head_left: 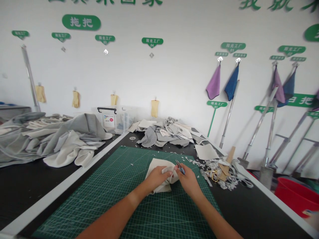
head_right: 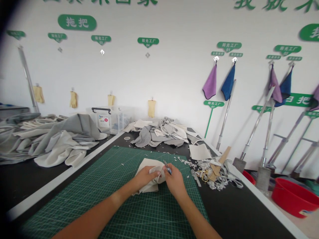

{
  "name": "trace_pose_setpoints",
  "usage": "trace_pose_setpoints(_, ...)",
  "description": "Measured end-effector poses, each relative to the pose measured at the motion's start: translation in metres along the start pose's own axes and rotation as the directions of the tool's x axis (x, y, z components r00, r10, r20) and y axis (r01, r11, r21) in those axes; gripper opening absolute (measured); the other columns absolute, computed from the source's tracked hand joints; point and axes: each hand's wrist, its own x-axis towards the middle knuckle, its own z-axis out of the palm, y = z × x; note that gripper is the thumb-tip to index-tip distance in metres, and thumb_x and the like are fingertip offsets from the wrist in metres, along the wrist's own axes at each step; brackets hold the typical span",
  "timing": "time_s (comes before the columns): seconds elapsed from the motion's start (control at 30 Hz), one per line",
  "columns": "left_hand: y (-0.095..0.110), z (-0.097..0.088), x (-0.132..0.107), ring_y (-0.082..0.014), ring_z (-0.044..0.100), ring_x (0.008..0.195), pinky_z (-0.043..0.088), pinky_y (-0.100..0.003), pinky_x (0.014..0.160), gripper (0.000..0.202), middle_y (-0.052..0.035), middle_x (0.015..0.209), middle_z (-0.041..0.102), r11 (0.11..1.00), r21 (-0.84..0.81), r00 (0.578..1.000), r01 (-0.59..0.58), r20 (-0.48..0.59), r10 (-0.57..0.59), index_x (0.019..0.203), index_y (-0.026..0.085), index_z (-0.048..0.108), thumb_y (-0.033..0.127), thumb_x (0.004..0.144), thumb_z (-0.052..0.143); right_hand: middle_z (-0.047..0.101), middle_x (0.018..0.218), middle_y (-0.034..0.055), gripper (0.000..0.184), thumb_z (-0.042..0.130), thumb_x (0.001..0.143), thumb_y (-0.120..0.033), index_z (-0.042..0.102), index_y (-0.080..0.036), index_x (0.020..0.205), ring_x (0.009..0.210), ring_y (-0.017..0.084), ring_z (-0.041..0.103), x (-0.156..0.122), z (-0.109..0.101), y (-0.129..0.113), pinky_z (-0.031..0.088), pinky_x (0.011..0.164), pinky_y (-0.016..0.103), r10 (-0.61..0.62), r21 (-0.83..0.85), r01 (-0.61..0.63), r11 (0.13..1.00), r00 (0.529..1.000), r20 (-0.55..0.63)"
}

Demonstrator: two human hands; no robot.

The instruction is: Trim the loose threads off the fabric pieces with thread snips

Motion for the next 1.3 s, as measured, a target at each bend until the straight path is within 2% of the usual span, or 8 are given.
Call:
trace_pose_setpoints(0.3, 0.000, -0.005, 0.003, -0.0211, 0.064, 0.084, 0.047, -0.028, 0.076, 0.032, -0.0038, 0.086, 0.072, 0.998, -0.055, 0.998, 0.003, -0.065, -0.006, 0.087, 0.015, 0.070, 0.046, 0.086, 0.060, 0.070, 0.081, 0.0028, 0.033, 0.047, 0.095, -0.046, 0.066, -0.020, 0.088, 0.076, 0.021, 0.061, -0.001, 0.001, -0.003, 0.039, 0.068, 0.029, 0.015, 0.004, -0.015, 1.000, 1.000, -0.004)
trace_pose_setpoints(0.5, -0.003, -0.006, 0.006, -0.0219, 0.066, 0.092, 0.049, -0.030, 0.086, 0.027, -0.0053, 0.094, 0.074, 0.995, -0.089, 0.988, -0.038, -0.150, 0.024, 0.091, 0.016, 0.070, 0.040, 0.086, 0.058, 0.065, 0.078, 0.0022, 0.033, 0.049, 0.092, -0.049, 0.062, -0.021, 0.081, 0.075, 0.020, 0.058, -0.001, 0.008, 0.005, 0.041, 0.069, 0.028, 0.027, 0.041, -0.028, 0.999, 0.999, 0.038)
trace_pose_setpoints(0.6, 0.000, -0.008, 0.007, -0.0223, 0.066, 0.094, 0.049, -0.031, 0.089, 0.028, -0.0070, 0.099, 0.075, 0.992, -0.114, 0.984, -0.048, -0.177, 0.027, 0.094, 0.015, 0.071, 0.039, 0.086, 0.059, 0.058, 0.070, -0.0005, 0.036, 0.048, 0.091, -0.053, 0.060, -0.021, 0.080, 0.065, 0.017, 0.052, -0.001, 0.014, 0.009, 0.038, 0.060, 0.026, 0.097, 0.131, -0.107, 0.986, 0.992, 0.081)
trace_pose_setpoints(0.7, 0.001, -0.009, 0.007, -0.0226, 0.066, 0.095, 0.048, -0.031, 0.090, 0.030, -0.0072, 0.100, 0.075, 0.990, -0.126, 0.983, -0.061, -0.180, 0.038, 0.096, 0.015, 0.073, 0.040, 0.087, 0.059, 0.043, 0.060, -0.0050, 0.041, 0.044, 0.092, -0.059, 0.058, -0.022, 0.083, 0.050, 0.012, 0.038, -0.003, 0.016, 0.005, 0.028, 0.048, 0.024, 0.207, 0.279, -0.249, 0.927, 0.963, 0.171)
trace_pose_setpoints(0.77, 0.002, -0.008, 0.007, -0.0226, 0.066, 0.094, 0.049, -0.031, 0.089, 0.031, -0.0074, 0.098, 0.075, 0.988, -0.137, 0.983, -0.066, -0.178, 0.040, 0.097, 0.014, 0.072, 0.041, 0.087, 0.059, 0.037, 0.059, -0.0066, 0.044, 0.043, 0.092, -0.062, 0.057, -0.022, 0.084, 0.047, 0.010, 0.031, -0.004, 0.017, 0.001, 0.023, 0.045, 0.023, 0.227, 0.357, -0.291, 0.888, 0.951, 0.210)
trace_pose_setpoints(0.9, 0.003, -0.007, 0.007, -0.0218, 0.065, 0.094, 0.049, -0.031, 0.090, 0.033, -0.0068, 0.098, 0.074, 0.986, -0.151, 0.982, -0.075, -0.183, 0.046, 0.098, 0.014, 0.072, 0.044, 0.089, 0.059, 0.037, 0.063, -0.0063, 0.049, 0.039, 0.093, -0.067, 0.054, -0.022, 0.084, 0.048, 0.010, 0.030, -0.008, 0.018, -0.005, 0.024, 0.045, 0.022, 0.193, 0.407, -0.272, 0.872, 0.955, 0.225)
trace_pose_setpoints(1.07, 0.003, -0.006, 0.006, -0.0211, 0.065, 0.096, 0.049, -0.030, 0.091, 0.033, -0.0050, 0.100, 0.074, 0.989, -0.132, 0.977, -0.072, -0.206, 0.044, 0.100, 0.017, 0.072, 0.045, 0.090, 0.057, 0.041, 0.067, -0.0052, 0.048, 0.035, 0.095, -0.065, 0.052, -0.022, 0.085, 0.052, 0.011, 0.034, -0.013, 0.020, -0.003, 0.027, 0.047, 0.021, 0.139, 0.353, -0.212, 0.911, 0.965, 0.221)
trace_pose_setpoints(1.3, 0.008, -0.007, 0.004, -0.0211, 0.066, 0.097, 0.049, -0.031, 0.092, 0.031, -0.0051, 0.102, 0.075, 0.992, -0.106, 0.974, -0.070, -0.223, 0.044, 0.100, 0.017, 0.072, 0.042, 0.090, 0.059, 0.047, 0.066, -0.0035, 0.048, 0.034, 0.095, -0.066, 0.053, -0.024, 0.085, 0.054, 0.013, 0.042, -0.016, 0.018, -0.012, 0.033, 0.049, 0.023, 0.144, 0.280, -0.200, 0.939, 0.967, 0.208)
